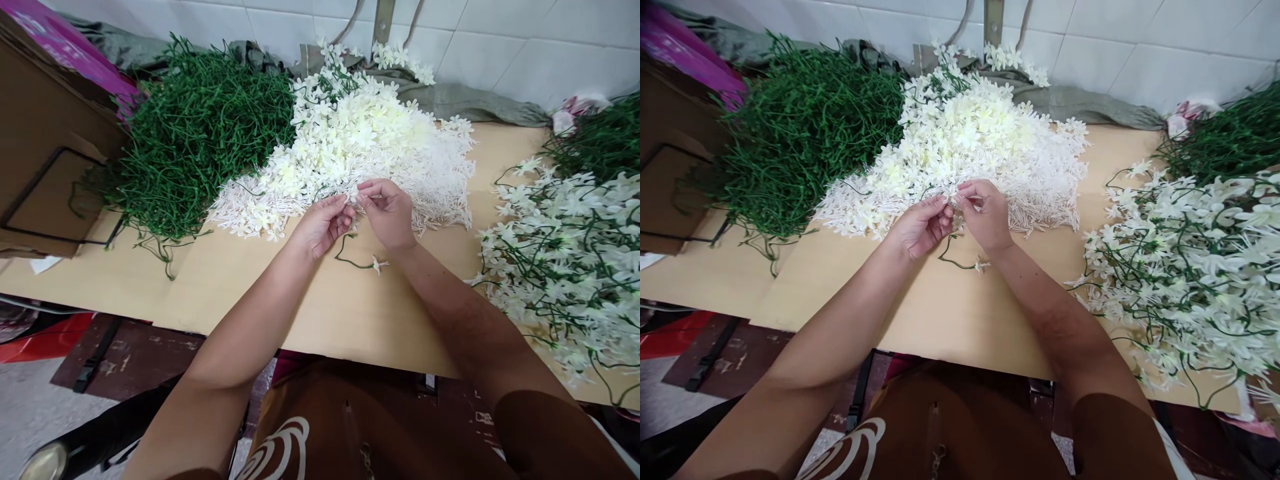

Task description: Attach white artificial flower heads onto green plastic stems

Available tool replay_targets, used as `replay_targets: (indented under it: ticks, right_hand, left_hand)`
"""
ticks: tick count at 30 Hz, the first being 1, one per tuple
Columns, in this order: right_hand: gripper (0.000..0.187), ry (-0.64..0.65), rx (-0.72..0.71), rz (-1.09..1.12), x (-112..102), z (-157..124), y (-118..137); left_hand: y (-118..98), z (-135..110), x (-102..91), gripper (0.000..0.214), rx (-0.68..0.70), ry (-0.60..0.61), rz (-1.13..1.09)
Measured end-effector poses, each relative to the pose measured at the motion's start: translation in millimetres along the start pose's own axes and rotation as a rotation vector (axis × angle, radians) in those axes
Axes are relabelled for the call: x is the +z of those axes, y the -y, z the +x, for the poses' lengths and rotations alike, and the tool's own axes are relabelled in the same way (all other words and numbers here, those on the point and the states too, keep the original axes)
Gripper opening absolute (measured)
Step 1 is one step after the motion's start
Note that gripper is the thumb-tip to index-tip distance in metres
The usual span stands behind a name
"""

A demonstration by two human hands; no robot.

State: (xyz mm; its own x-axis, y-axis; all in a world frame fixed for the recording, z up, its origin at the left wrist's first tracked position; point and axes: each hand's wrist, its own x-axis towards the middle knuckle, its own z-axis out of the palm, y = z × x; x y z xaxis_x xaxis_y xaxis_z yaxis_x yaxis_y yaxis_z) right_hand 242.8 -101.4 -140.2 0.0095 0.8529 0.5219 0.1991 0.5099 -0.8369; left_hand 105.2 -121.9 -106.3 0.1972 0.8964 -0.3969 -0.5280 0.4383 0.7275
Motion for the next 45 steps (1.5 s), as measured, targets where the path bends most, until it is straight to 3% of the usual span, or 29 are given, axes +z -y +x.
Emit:
replay_targets:
  ticks: [12,24,33,39,45]
  right_hand:
    - [0.008,0.079,-0.161,-0.243,-3,-3,-2]
    - [0.008,0.077,-0.077,-0.247,-3,-3,-2]
    - [0.007,0.083,-0.060,-0.277,-2,-2,-2]
    - [0.006,0.092,-0.066,-0.328,-3,-2,-1]
    - [0.004,0.128,-0.006,-0.293,-2,-3,-2]
  left_hand:
    - [3,0,5.8,0.024,0.079,-0.034,0.200]
    - [6,7,-2.4,0.024,0.246,0.067,0.452]
    - [6,8,-3.2,0.029,0.372,-0.039,0.682]
    - [9,11,-7.7,0.028,0.437,-0.029,0.807]
    - [9,4,-7.1,0.026,0.621,-0.077,1.209]
